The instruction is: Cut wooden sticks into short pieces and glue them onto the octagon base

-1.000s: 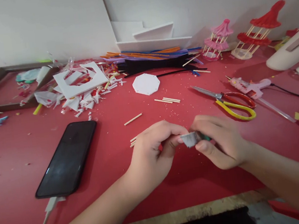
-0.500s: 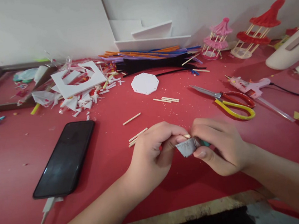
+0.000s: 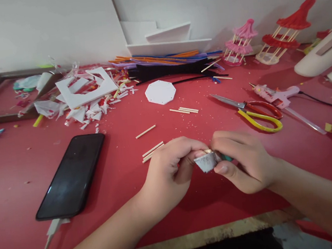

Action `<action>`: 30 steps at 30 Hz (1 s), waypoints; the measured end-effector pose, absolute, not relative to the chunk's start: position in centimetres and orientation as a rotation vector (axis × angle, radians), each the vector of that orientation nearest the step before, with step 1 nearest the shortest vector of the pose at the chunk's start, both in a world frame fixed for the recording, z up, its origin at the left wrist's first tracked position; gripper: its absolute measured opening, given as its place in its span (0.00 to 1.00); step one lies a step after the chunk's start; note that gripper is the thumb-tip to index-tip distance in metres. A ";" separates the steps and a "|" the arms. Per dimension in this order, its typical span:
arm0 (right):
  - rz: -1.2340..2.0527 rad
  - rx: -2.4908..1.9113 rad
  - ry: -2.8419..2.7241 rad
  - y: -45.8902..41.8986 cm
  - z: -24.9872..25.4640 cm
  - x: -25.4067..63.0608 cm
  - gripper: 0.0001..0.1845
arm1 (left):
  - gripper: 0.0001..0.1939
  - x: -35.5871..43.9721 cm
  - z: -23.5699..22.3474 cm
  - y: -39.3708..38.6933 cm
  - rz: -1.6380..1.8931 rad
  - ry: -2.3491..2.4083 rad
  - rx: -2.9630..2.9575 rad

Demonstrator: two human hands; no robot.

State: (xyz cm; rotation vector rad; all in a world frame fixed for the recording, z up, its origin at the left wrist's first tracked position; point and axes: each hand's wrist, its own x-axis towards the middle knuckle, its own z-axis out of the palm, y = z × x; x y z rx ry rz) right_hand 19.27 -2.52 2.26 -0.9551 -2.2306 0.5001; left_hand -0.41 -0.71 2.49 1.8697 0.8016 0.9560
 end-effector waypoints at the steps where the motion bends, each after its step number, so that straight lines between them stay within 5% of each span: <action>1: 0.505 -0.954 -2.230 -2.5 2.3 19.3 0.18 | 0.10 -0.4 2.5 -0.7 0.961 0.797 1.879; 18: 0.569 -0.941 -2.185 -2.9 2.3 19.0 0.19 | 0.10 -0.8 2.4 -0.5 1.038 0.676 2.044; 30: 0.285 -1.171 -2.012 -1.6 2.5 20.5 0.15 | 0.10 -0.7 3.0 -0.9 1.096 0.633 2.013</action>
